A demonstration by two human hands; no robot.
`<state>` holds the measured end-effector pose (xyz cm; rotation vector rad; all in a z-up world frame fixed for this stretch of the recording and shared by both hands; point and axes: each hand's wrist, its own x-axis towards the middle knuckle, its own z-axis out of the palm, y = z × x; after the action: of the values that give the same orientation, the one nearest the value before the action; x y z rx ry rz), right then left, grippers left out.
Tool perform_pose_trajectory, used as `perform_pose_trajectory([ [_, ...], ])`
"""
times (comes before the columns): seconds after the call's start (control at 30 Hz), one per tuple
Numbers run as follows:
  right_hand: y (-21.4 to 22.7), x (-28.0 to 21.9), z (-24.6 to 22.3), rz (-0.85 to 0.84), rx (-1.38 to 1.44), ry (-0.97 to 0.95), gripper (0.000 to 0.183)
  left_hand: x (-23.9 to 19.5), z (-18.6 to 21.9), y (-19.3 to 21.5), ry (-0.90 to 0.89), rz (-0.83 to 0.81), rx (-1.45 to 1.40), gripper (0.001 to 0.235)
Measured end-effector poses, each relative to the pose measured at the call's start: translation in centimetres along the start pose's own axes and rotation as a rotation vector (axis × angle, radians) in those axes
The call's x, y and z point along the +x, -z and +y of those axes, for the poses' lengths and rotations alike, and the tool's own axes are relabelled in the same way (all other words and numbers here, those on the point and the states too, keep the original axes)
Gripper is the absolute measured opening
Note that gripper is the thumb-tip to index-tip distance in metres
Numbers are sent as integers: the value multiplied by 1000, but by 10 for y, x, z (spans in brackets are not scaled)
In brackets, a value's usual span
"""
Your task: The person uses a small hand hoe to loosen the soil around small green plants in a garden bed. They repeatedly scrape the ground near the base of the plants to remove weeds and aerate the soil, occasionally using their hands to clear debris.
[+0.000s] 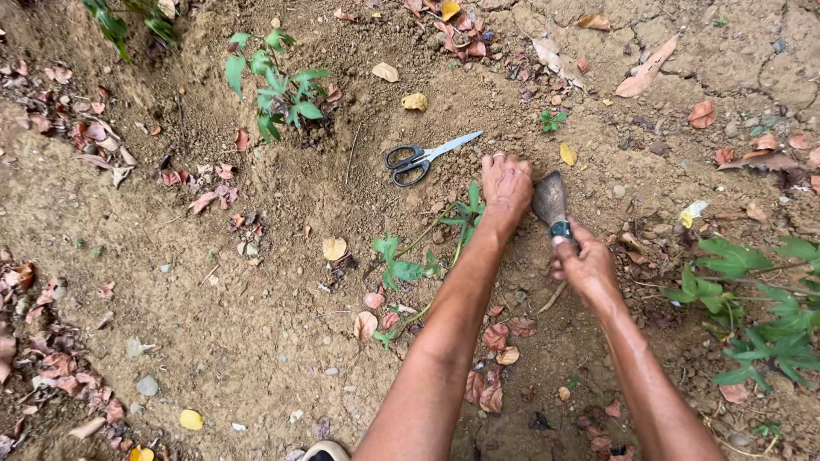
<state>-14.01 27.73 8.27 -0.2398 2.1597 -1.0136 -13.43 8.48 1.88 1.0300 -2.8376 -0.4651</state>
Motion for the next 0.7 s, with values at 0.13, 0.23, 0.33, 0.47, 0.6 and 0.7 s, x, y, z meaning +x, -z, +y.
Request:
perform_pose_trajectory([
  [0.13, 24, -17, -17, 50, -111, 16, 56, 3, -11, 36, 43, 106, -94, 22],
  [0.23, 46, -40, -39, 18, -250, 92, 56, 5, -30, 66, 103, 155, -261, 21],
  [0.33, 71, -64, -63, -84, -364, -17, 58, 0, -76, 89, 135, 321, -384, 23],
  [0.47, 74, -71, -59, -158, -425, -106, 51, -32, -155, 112, 225, 197, -283, 38],
  [0.6, 20, -55, -31, -233, -245, -241, 47, -89, -205, 103, 333, -179, -249, 45],
  [0.7, -23, -47, -21, -195, -88, -222, 45, -112, -199, 82, 302, -306, -333, 52],
])
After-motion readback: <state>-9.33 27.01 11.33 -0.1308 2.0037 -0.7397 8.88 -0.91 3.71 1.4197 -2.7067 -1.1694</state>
